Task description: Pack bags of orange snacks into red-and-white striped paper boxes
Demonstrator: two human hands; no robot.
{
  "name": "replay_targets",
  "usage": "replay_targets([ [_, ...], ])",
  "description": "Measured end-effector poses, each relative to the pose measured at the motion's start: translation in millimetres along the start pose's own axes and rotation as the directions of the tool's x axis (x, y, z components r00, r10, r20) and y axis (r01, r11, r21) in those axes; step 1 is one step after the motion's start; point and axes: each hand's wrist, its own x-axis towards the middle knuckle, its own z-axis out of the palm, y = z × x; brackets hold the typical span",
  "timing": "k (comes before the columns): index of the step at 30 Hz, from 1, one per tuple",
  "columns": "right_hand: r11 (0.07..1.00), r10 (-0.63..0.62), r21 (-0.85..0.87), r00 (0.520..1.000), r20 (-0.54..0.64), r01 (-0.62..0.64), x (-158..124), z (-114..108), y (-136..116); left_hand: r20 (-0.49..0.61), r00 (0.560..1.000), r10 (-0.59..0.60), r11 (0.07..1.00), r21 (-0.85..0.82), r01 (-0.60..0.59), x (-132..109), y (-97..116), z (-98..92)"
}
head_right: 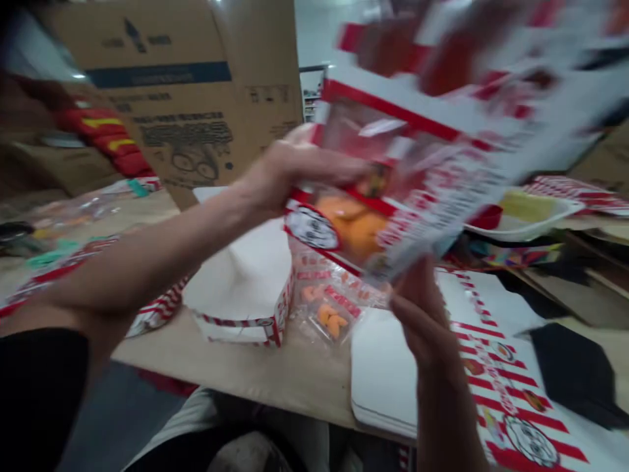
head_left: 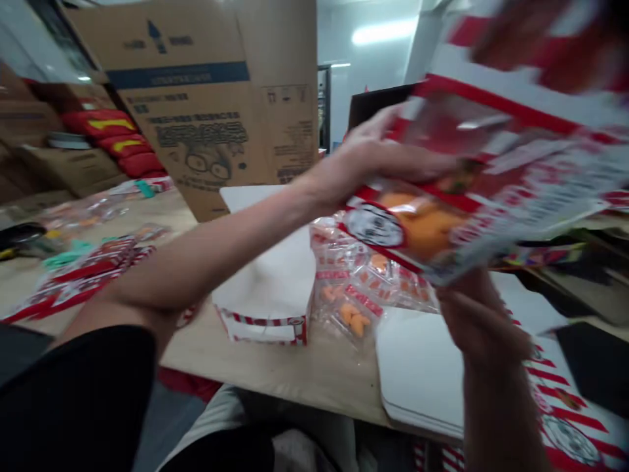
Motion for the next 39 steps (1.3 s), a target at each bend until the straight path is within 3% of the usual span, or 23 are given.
replay_targets([
  [2,0.999,-0.042,0.031,0.989,0.142,0.038,7,49,-16,-0.094,0.991,0.095,0.995,0.016,-0.094,-50,-1,-61.7],
  [4,0.994,-0.059,-0.064,0.937,0.343,0.087,4,97,-32,-0.166,0.984,0.068,0.997,0.047,-0.061,-97,-12,-110.3],
  [6,0.961,-0.033,-0.213,0.835,0.55,0.178,-5,136,-43,-0.215,0.977,-0.005,0.998,0.063,0.019,-135,-33,-141.3],
  [8,0.904,0.044,-0.341,0.736,0.676,0.259,-14,162,-46,-0.248,0.968,-0.045,0.996,0.062,0.063,-163,-58,-156.1],
  [10,0.844,0.118,-0.443,0.702,0.702,0.302,-20,175,-43,-0.251,0.965,-0.078,0.991,0.086,0.102,-181,-84,-161.2],
  [15,0.751,0.194,-0.586,0.747,0.635,0.304,-21,178,-35,-0.092,0.986,-0.14,0.936,0.312,0.162,-201,-128,-179.8],
  [19,0.769,0.204,-0.577,0.749,0.631,0.276,-19,183,-38,0.097,0.96,-0.262,0.782,0.605,0.152,-209,-146,-204.9],
  [22,0.771,0.21,-0.578,0.75,0.628,0.268,-18,189,-37,0.167,0.915,-0.367,0.669,0.731,0.135,-212,-154,-209.8],
  [28,0.83,0.199,-0.537,0.82,0.536,0.149,-17,186,-18,0.172,0.88,-0.442,0.535,0.838,0.104,-213,-172,-196.1],
  [32,0.826,0.193,-0.546,0.841,0.506,0.139,-14,185,-10,0.196,0.855,-0.48,0.503,0.86,0.085,-216,-185,-182.9],
  [35,0.797,0.228,-0.592,0.851,0.473,0.115,-10,188,-12,0.218,0.866,-0.45,0.521,0.852,0.056,-220,-179,-177.2],
  [39,0.736,0.312,-0.67,0.832,0.459,0.094,-8,197,-18,0.127,0.892,-0.433,0.448,0.889,0.091,-221,-159,-179.5],
])
